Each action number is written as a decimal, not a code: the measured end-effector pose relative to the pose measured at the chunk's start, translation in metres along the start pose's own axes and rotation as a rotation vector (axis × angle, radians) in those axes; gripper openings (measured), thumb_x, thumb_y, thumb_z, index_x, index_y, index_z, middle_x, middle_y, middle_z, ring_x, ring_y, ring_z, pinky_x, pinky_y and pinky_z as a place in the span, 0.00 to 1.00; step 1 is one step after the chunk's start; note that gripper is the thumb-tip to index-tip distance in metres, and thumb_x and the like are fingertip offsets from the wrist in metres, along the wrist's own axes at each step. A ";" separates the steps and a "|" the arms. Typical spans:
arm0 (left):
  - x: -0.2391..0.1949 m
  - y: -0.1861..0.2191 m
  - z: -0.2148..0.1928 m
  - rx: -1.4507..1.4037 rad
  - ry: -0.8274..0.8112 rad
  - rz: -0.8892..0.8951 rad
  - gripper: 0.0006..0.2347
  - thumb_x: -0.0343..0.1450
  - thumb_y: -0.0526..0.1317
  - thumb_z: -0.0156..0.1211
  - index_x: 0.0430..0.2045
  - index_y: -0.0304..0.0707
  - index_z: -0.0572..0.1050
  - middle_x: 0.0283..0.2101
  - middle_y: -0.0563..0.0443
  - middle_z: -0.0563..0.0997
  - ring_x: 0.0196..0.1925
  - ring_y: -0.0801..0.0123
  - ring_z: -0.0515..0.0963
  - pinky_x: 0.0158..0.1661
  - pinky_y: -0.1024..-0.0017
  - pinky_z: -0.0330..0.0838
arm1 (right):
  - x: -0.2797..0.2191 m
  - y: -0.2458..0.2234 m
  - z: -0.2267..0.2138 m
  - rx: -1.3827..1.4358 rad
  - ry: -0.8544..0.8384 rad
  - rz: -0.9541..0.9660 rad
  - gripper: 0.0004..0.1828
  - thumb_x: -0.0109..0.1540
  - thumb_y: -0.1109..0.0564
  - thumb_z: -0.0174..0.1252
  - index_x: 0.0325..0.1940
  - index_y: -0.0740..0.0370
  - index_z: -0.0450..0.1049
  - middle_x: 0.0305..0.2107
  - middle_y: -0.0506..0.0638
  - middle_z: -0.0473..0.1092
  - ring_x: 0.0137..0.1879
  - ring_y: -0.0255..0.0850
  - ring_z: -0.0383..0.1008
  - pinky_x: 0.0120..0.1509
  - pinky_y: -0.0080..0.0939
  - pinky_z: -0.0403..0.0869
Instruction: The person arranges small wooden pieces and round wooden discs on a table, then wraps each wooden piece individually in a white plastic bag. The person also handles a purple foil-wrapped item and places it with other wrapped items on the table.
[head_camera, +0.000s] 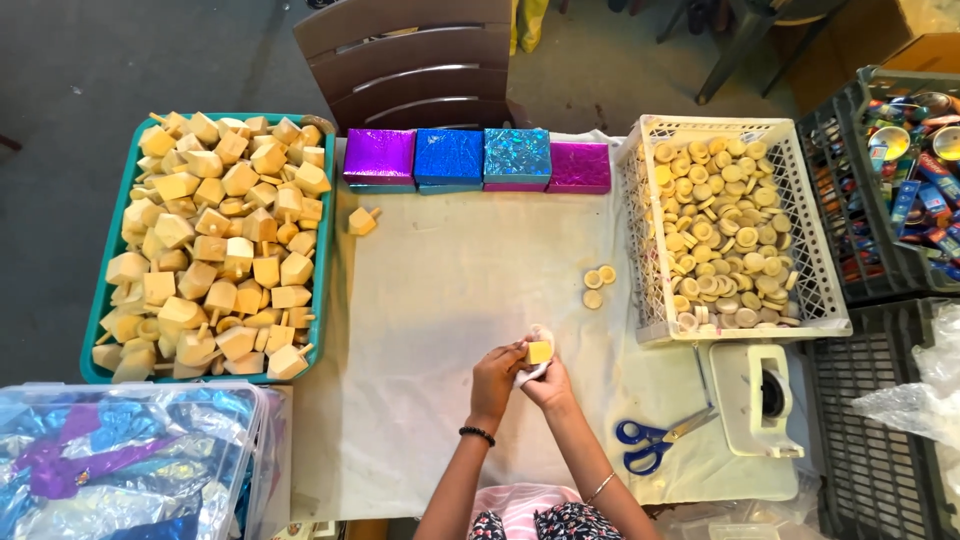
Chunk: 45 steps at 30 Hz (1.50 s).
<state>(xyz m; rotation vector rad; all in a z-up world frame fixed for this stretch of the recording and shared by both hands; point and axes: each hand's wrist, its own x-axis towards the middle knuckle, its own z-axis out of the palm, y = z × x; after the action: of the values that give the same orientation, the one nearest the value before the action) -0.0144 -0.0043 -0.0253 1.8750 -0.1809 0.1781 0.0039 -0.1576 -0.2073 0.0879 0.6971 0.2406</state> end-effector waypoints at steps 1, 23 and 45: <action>0.003 -0.006 -0.004 0.007 -0.028 0.000 0.11 0.65 0.29 0.66 0.40 0.34 0.83 0.45 0.44 0.85 0.46 0.58 0.85 0.45 0.68 0.79 | 0.004 0.002 -0.005 0.042 -0.017 0.037 0.15 0.66 0.54 0.50 0.46 0.61 0.81 0.40 0.53 0.80 0.47 0.44 0.79 0.44 0.42 0.73; 0.191 -0.202 -0.141 0.244 0.688 -0.385 0.06 0.66 0.32 0.69 0.34 0.36 0.85 0.35 0.43 0.86 0.36 0.65 0.85 0.41 0.69 0.76 | 0.025 -0.063 -0.050 -0.049 0.105 -0.023 0.19 0.64 0.58 0.57 0.60 0.55 0.73 0.52 0.53 0.76 0.57 0.43 0.77 0.63 0.46 0.76; 0.232 -0.294 -0.149 -0.333 0.841 -0.554 0.04 0.70 0.25 0.62 0.34 0.30 0.82 0.36 0.53 0.84 0.37 0.76 0.79 0.42 0.77 0.75 | -0.005 -0.055 -0.023 -0.175 0.192 -0.086 0.25 0.61 0.67 0.55 0.63 0.56 0.73 0.51 0.50 0.77 0.55 0.40 0.79 0.63 0.41 0.75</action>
<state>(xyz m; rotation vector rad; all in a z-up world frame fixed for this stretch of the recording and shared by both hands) 0.2700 0.2191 -0.2037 1.3235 0.8246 0.4969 -0.0039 -0.2118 -0.2307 -0.1339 0.8657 0.2289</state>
